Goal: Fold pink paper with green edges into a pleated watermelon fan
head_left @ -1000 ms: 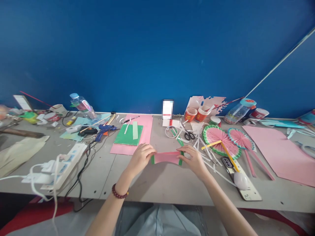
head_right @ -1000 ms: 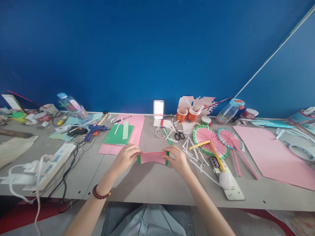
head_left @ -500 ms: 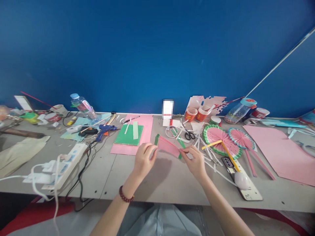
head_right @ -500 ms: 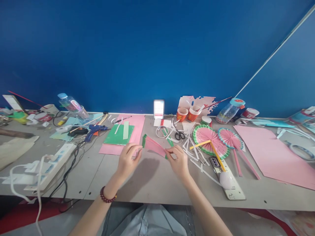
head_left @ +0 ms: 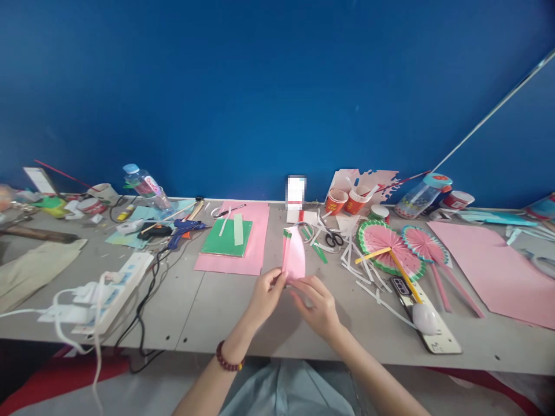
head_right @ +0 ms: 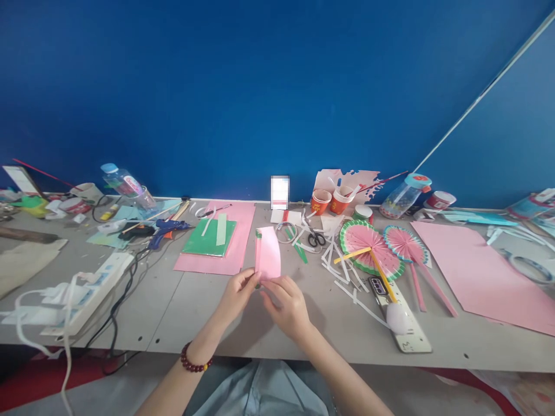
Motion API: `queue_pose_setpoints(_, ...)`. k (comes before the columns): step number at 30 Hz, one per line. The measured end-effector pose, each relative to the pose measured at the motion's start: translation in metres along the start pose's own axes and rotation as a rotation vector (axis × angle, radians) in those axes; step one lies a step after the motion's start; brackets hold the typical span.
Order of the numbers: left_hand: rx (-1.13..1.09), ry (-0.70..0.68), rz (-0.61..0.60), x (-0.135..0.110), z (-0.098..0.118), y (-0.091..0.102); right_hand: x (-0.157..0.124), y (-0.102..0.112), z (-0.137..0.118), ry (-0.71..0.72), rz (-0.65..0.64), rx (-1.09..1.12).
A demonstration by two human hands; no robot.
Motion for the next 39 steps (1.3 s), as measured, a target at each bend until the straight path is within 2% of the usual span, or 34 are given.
queue_pose_setpoints(3, 0.134, -0.002, -0.075, 0.000, 0.007, 0.003, 0.006, 0.018, 0.016, -0.057, 0.094, -0.041)
queue_pose_setpoints(5, 0.245, -0.036, -0.149, -0.002, 0.017, 0.001, 0.014, 0.029, 0.029, -0.084, 0.092, -0.105)
queue_pose_setpoints(10, 0.516, -0.192, -0.251, -0.010, 0.043, -0.003, 0.043, 0.051, 0.044, 0.016, -0.044, -0.147)
queue_pose_setpoints(14, 0.698, -0.314, -0.266, -0.015, 0.057, -0.005, 0.055, 0.056, 0.047, 0.091, -0.220, -0.178)
queue_pose_setpoints(17, 0.780, -0.360, -0.261, -0.018, 0.064, -0.005, 0.058, 0.056, 0.047, 0.121, -0.269, -0.168)
queue_pose_setpoints(22, 0.798, -0.397, -0.197, -0.016, 0.069, 0.001, 0.057, 0.051, 0.051, 0.111, -0.242, -0.111)
queue_pose_setpoints(27, 0.734, -0.482, -0.025, -0.011, 0.074, 0.018, 0.053, 0.044, 0.057, 0.047, -0.199, -0.103)
queue_pose_setpoints(31, 0.825, -0.592, 0.105, -0.007, 0.074, 0.024, 0.049, 0.037, 0.061, 0.058, -0.108, -0.212)
queue_pose_setpoints(34, 0.972, -0.683, 0.143, 0.001, 0.061, 0.022, 0.043, 0.022, 0.066, 0.111, -0.069, -0.327)
queue_pose_setpoints(36, 1.067, -0.740, 0.141, 0.007, 0.046, 0.020, 0.035, 0.004, 0.071, 0.165, -0.112, -0.381)
queue_pose_setpoints(39, 1.170, -0.741, 0.062, 0.015, 0.015, 0.017, 0.022, -0.020, 0.078, 0.223, -0.167, -0.421)
Point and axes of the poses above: each hand's wrist, its own x-axis towards the middle knuckle, its own y-axis out of the back of the hand, z = x × y, the point moved 8 cm from there along x, towards the middle knuckle, and after that the axes turned 13 degrees about -x, right-handed, at the moved point
